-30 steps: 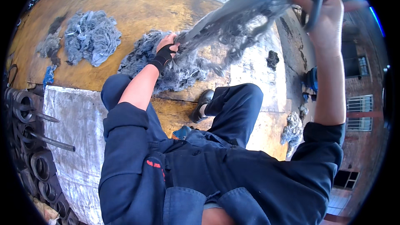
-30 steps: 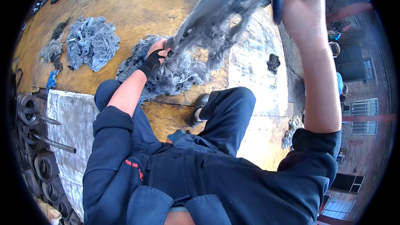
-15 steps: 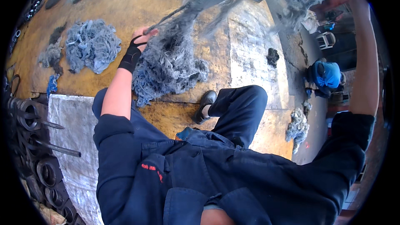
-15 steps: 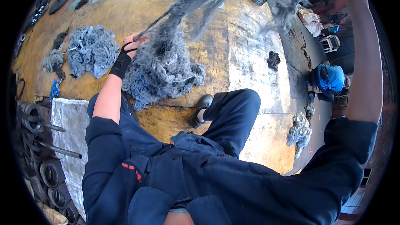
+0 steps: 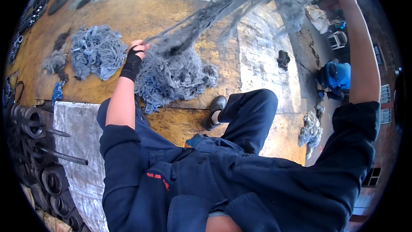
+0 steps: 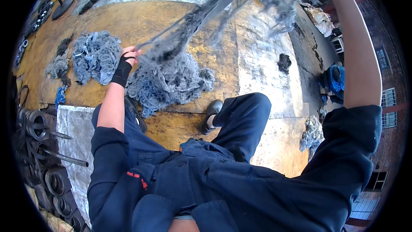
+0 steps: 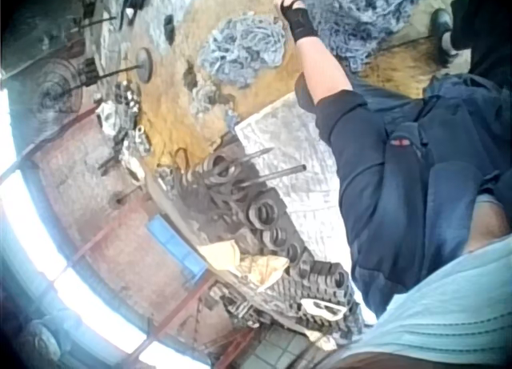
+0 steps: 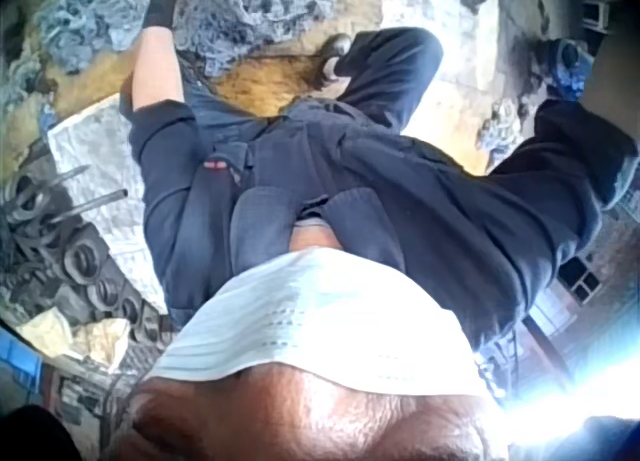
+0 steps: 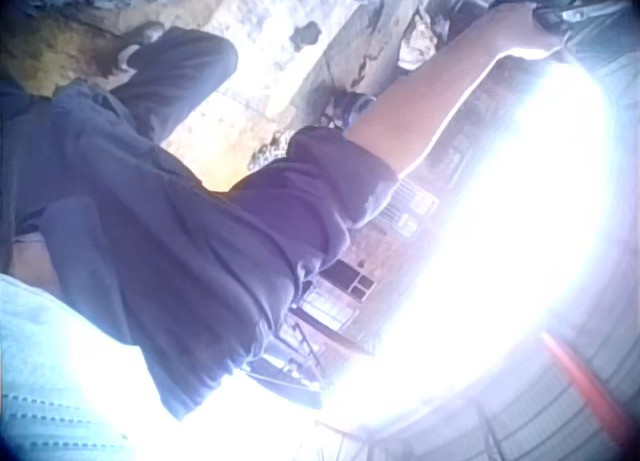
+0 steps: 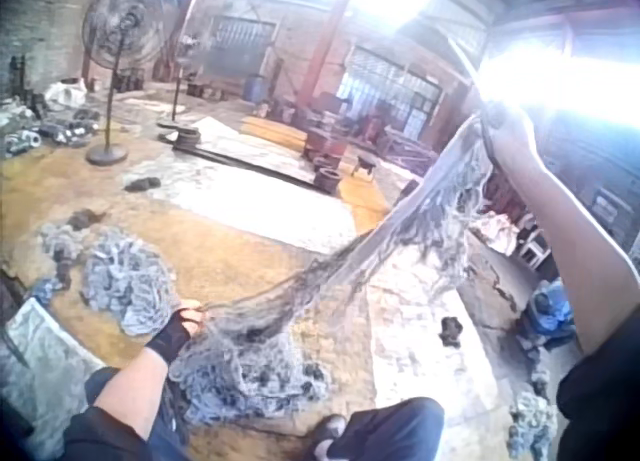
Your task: The person uses scissors to cut pieces of grey fibrous material from a large pile on the floor.
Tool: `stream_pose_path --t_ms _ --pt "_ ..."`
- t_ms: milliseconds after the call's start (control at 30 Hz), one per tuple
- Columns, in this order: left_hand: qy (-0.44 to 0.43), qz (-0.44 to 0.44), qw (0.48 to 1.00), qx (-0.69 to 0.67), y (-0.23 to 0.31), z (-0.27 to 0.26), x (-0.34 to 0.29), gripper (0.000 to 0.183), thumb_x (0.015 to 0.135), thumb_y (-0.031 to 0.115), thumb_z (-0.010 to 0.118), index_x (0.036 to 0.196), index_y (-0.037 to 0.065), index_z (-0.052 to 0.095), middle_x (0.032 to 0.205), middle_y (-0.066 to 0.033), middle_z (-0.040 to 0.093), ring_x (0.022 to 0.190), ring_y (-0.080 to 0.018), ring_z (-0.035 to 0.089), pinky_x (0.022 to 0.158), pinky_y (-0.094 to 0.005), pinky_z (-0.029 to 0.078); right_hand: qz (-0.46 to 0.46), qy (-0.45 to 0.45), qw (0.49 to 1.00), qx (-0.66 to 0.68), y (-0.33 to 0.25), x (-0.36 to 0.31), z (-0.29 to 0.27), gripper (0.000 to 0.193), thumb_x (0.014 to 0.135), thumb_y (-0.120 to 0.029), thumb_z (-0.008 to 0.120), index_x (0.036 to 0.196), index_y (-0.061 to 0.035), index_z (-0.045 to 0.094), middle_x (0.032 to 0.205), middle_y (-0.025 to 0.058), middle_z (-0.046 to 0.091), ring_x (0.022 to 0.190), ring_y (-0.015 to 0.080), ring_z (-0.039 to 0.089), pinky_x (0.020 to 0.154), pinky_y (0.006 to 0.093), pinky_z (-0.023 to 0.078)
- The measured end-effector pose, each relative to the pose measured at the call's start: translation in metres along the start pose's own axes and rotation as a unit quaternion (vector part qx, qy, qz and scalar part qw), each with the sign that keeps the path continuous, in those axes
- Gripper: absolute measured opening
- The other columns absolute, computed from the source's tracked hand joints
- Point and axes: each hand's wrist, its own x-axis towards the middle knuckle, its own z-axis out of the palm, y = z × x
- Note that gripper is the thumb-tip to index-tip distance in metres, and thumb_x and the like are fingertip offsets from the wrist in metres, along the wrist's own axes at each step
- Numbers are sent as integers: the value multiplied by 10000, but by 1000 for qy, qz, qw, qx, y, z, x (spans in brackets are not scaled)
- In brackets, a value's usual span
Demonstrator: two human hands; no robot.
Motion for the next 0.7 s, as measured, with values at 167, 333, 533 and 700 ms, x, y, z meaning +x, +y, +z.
stream_pose_path --t_ms 167,333,533,700 --pt "49 98 942 316 -11 6 -5 297 670 143 683 935 24 620 880 -130 656 735 -238 601 637 -346 459 -69 62 970 225 -23 -14 22 169 719 -27 673 862 -8 584 749 44 599 661 136 550 610 286 455" --pt "56 160 967 192 47 50 -39 302 732 237 685 946 36 613 835 -102 631 806 -239 595 712 -330 467 -30 31 988 146 -55 -33 2 183 679 -32 693 838 1 607 732 31 582 653 146 516 615 301 437" --pt "-21 279 958 68 94 117 -82 374 709 243 750 990 51 594 913 -80 592 793 -191 577 705 -311 470 -39 49 968 245 -88 -52 -9 227 684 8 673 906 10 631 778 31 613 719 142 559 687 276 450" --pt "179 418 885 96 127 138 -89 349 746 193 729 1011 57 547 889 -76 562 817 -214 550 710 -321 443 -38 53 961 269 -98 -54 -13 279 676 29 683 950 18 633 813 41 620 758 141 569 715 271 452"
